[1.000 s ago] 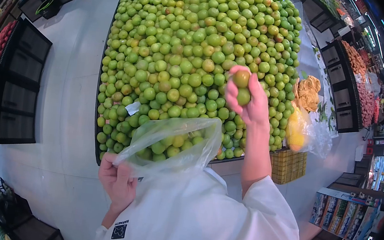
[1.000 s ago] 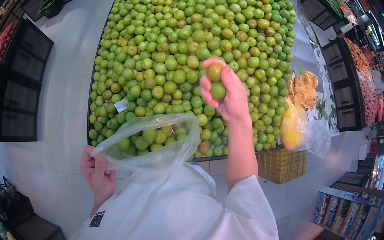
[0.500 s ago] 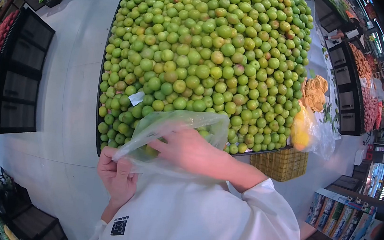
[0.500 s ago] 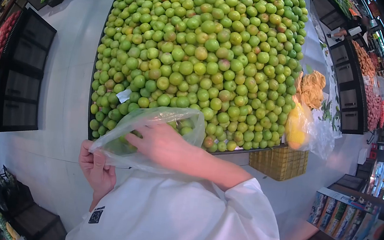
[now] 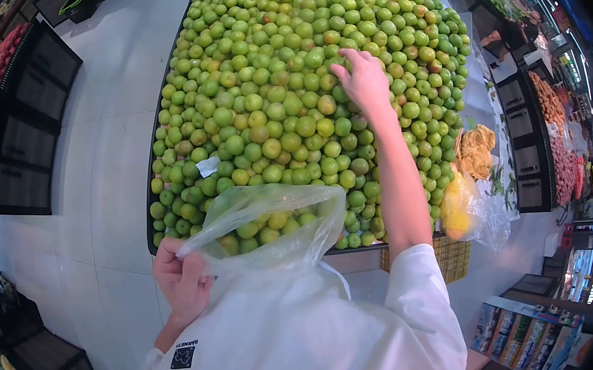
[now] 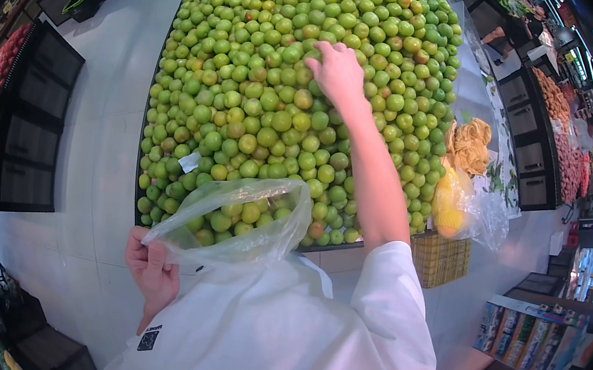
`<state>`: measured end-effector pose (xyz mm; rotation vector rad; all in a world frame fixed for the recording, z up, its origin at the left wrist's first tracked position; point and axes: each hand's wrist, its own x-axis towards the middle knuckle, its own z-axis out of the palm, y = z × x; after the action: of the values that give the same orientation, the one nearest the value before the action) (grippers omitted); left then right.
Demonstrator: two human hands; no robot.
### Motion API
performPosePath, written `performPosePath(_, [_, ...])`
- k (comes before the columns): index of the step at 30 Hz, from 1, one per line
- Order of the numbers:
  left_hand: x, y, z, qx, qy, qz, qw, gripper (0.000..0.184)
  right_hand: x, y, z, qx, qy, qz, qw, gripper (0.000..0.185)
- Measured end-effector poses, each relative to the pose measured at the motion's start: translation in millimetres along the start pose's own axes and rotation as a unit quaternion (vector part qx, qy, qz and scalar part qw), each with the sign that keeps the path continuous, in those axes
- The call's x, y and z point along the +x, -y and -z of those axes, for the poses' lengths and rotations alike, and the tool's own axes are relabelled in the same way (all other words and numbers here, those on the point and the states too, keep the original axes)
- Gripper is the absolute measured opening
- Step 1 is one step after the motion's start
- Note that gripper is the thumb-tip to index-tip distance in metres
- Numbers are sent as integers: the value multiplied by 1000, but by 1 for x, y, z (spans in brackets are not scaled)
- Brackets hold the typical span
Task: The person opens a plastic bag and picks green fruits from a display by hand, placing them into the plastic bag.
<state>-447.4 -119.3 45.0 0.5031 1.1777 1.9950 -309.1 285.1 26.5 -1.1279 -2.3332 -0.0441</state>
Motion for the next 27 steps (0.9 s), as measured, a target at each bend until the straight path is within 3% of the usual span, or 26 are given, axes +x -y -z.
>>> performPosePath(5, [0, 0, -1, 13, -4, 7, 1000, 23, 12, 8, -16, -61, 88, -54, 993, 39])
performPosePath(8, [0, 0, -2, -2, 20, -6, 1000, 22, 12, -1, -18, 107, -21, -101, 989, 35])
performPosePath(9, [0, -1, -3, -6, 17, -4, 1000, 22, 10, -7, -13, 106, -22, -101, 989, 35])
performPosePath(10, [0, -1, -4, -11, 13, -1, 1000, 22, 5, -13, -5, 453, -21, -236, 859, 35])
performPosePath(11, [-1, -1, -4, -11, 12, -1, 1000, 22, 0, -18, 0, 729, -18, -335, 596, 35])
performPosePath(12, [0, -1, -4, -11, 12, -5, 1000, 22, -7, -18, 4, 729, -18, -336, 596, 35])
performPosePath(15, [0, -1, -6, -10, 14, -6, 1000, 22, -37, -12, 18, 399, 70, -301, 863, 22])
performPosePath(16, [1, -1, -7, -9, 16, -4, 1000, 22, -44, -11, 17, 274, 31, -158, 948, 18])
performPosePath(17, [1, 0, -6, -9, 19, -3, 1000, 22, -49, -8, 17, 272, 30, -160, 948, 18])
performPosePath(20, [3, 0, -6, 3, 17, 1, 1000, 25, -53, 3, 21, 47, 73, -57, 995, 36])
performPosePath(27, [3, -1, -4, 8, 21, 2, 1000, 26, -39, 5, 16, -83, 131, 13, 988, 39])
